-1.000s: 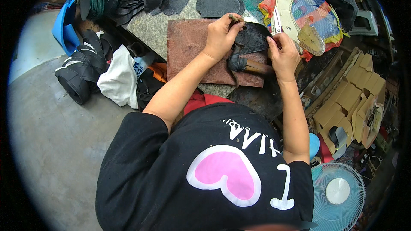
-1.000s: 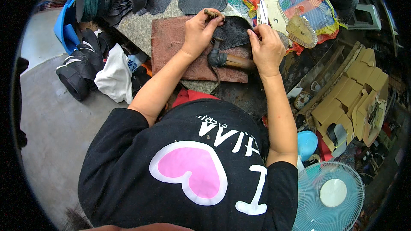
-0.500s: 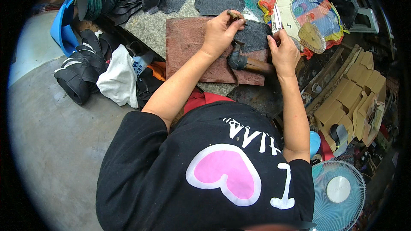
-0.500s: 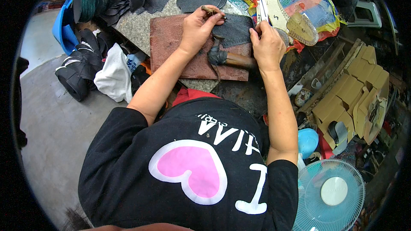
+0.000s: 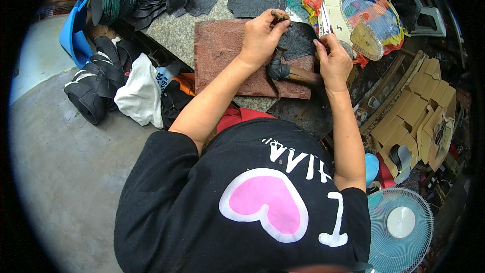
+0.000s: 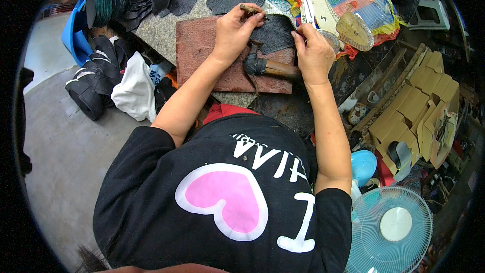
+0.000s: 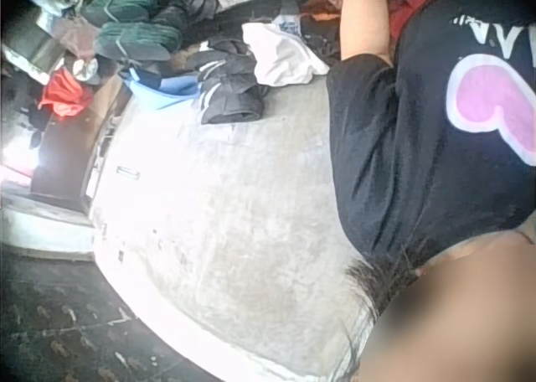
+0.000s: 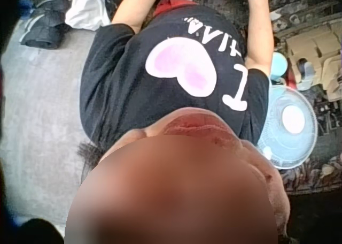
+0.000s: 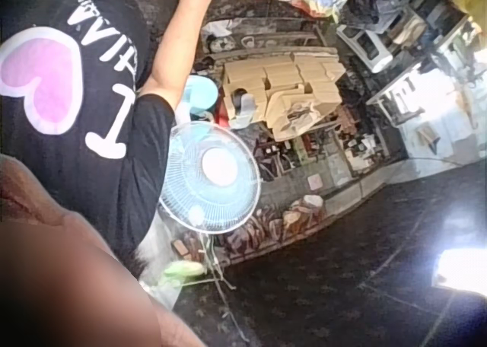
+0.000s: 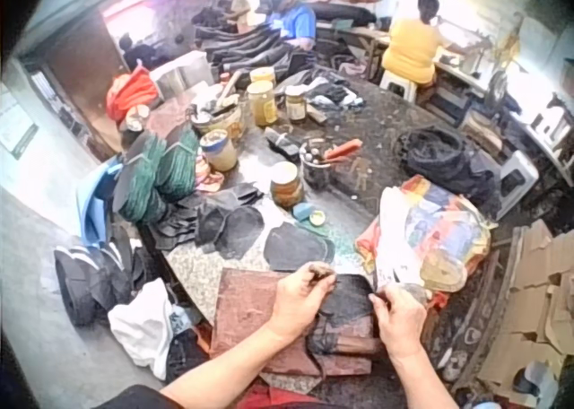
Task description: The person repeatedly strikes a small black leather piece with a hammer on a wooden block to shape its edges. The person holds the leather with the left hand and uses the hammer with the right hand, occasionally rotating the piece to work different sides.
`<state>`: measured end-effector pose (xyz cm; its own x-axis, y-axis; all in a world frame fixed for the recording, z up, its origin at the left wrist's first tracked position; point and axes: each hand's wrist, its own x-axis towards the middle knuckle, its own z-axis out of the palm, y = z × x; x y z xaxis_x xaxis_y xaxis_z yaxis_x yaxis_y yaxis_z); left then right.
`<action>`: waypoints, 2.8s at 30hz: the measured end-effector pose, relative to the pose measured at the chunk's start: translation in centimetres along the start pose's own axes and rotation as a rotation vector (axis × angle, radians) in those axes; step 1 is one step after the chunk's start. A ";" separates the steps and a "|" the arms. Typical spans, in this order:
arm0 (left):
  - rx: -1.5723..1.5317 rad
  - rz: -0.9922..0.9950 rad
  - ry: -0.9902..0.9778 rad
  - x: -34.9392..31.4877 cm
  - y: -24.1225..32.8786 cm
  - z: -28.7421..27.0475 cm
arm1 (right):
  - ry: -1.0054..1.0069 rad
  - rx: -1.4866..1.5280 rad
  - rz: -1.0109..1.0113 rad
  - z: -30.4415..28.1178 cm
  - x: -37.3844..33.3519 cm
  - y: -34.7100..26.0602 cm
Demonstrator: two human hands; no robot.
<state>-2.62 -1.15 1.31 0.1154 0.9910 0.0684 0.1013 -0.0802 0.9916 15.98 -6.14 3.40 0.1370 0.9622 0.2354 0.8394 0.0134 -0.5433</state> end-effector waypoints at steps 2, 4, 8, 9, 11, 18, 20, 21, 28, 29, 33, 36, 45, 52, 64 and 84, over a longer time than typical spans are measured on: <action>0.004 0.034 -0.009 0.3 0.0 0.2 | -0.009 -0.009 0.002 -0.1 0.1 -0.1; -0.025 0.010 -0.007 0.4 -0.3 0.3 | -0.014 -0.022 0.004 -0.1 0.1 -0.2; -0.037 -0.008 0.016 0.3 -0.8 0.6 | -0.019 -0.047 0.000 -0.1 -0.1 0.1; -0.030 -0.004 0.014 0.3 -0.9 0.6 | -0.006 -0.045 -0.016 0.0 -0.1 0.2; -0.009 0.018 0.016 0.3 -0.9 0.6 | -0.026 -0.063 0.011 0.2 0.0 0.2; 0.315 0.272 -0.063 0.6 -0.6 0.1 | -0.049 -0.064 -0.102 -2.6 -1.0 -1.2; 0.343 0.364 -0.074 0.9 -0.6 0.2 | -0.332 -0.009 -0.269 -4.1 -2.9 -1.3; 0.361 0.388 -0.071 1.0 -0.7 0.2 | -0.355 -0.054 -0.289 -4.3 -4.1 -1.4; 0.431 0.484 -0.117 1.5 -0.9 0.1 | -0.257 0.248 -0.036 -6.8 -5.9 -1.1; 0.446 0.484 -0.134 1.6 -0.8 0.2 | -0.210 0.356 0.070 -7.9 -5.6 -1.5; 0.456 0.596 -0.112 1.6 -0.5 0.9 | 0.204 0.759 -0.110 -10.0 -4.0 -3.4; 0.486 0.596 -0.127 1.3 -0.3 0.9 | 0.206 0.291 -0.243 -7.5 -2.9 -3.2; 0.289 0.349 -0.004 0.6 -1.3 0.9 | -0.062 -0.099 -0.014 -4.1 -7.8 0.1; -0.097 -0.008 -0.016 0.6 -1.4 1.0 | -0.084 -0.102 0.006 -4.0 -7.6 0.1; 0.396 0.425 -0.061 1.3 -0.5 1.0 | -0.056 0.183 0.092 -6.9 -5.3 -2.5; 0.128 0.211 0.043 0.1 -1.0 0.9 | -0.254 0.046 -0.157 -3.5 -7.3 -2.3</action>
<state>-1.83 -1.04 0.24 0.1050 0.9542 0.2801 0.2040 -0.2964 0.9330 14.90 -14.19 5.71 -0.1336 0.9845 0.1137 0.8143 0.1744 -0.5536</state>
